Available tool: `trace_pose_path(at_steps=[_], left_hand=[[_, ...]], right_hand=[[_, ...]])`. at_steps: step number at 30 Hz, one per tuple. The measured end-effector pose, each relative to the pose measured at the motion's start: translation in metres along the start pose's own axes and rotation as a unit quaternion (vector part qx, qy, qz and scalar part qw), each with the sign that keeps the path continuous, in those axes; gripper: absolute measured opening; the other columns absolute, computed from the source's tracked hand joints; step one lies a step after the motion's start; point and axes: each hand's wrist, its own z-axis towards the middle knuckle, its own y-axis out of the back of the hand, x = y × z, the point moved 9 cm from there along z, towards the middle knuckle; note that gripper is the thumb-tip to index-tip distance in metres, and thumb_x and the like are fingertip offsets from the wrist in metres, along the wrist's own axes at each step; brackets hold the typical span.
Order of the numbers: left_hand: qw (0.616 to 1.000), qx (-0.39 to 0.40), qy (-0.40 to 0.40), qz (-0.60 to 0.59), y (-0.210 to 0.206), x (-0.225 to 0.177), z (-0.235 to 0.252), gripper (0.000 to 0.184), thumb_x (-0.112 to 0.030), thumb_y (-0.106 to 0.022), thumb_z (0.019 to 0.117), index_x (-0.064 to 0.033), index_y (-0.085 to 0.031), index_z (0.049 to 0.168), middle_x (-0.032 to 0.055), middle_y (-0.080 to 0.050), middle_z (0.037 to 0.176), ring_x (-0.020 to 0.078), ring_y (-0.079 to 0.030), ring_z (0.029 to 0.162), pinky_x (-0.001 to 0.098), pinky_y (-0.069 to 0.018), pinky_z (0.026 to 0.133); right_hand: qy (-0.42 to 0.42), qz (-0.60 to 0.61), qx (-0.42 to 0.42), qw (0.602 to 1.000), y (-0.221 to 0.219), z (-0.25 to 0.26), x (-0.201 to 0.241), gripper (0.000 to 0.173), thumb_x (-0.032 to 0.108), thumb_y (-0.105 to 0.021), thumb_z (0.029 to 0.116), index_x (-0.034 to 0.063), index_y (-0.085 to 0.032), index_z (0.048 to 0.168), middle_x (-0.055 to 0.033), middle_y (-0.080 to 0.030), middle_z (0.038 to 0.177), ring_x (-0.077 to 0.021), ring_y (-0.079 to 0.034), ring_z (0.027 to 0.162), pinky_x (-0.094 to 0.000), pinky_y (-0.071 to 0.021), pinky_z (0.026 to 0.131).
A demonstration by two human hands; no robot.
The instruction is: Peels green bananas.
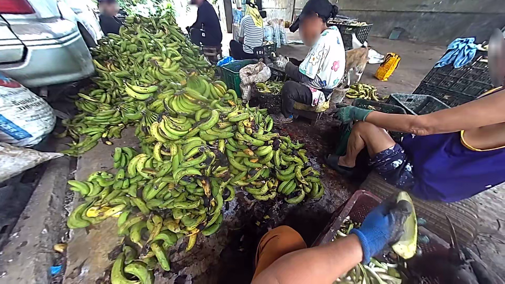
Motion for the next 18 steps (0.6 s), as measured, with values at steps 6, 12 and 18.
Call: trace_pose_path(at_steps=[6, 12, 18], left_hand=[[1.000, -0.006, 0.002, 0.023, 0.000, -0.003, -0.003, 0.049, -0.024, -0.039, 0.1110, -0.0006, -0.036, 0.155, 0.0238, -0.053, 0.144, 0.0266, -0.056, 0.128, 0.0431, -0.0437, 0.110], [1.000, -0.006, -0.002, 0.008, 0.000, -0.004, -0.003, 0.050, -0.024, -0.040, 0.1107, -0.0002, -0.036, 0.154, 0.0237, -0.055, 0.141, 0.0249, -0.058, 0.124, 0.0417, -0.0456, 0.107], [1.000, 0.001, 0.013, -0.012, -0.002, -0.001, -0.003, 0.050, -0.026, -0.040, 0.1109, -0.0031, -0.035, 0.155, 0.0225, -0.057, 0.137, 0.0246, -0.062, 0.116, 0.0428, -0.0511, 0.101]], right_hand=[[-0.009, 0.008, 0.002, 1.000, -0.006, 0.004, 0.018, 0.053, 0.028, -0.051, 0.1072, -0.0130, -0.046, 0.140, -0.0189, -0.062, 0.131, -0.0163, -0.064, 0.116, -0.0364, -0.0542, 0.101], [-0.027, 0.035, 0.012, 0.999, -0.012, 0.010, 0.023, 0.048, 0.021, -0.050, 0.1072, -0.0159, -0.046, 0.138, -0.0201, -0.063, 0.130, -0.0163, -0.064, 0.116, -0.0356, -0.0540, 0.101], [-0.006, 0.006, 0.022, 1.000, -0.007, 0.001, 0.014, 0.053, 0.028, -0.050, 0.1078, -0.0118, -0.045, 0.143, -0.0200, -0.062, 0.132, -0.0182, -0.065, 0.114, -0.0386, -0.0543, 0.101]])
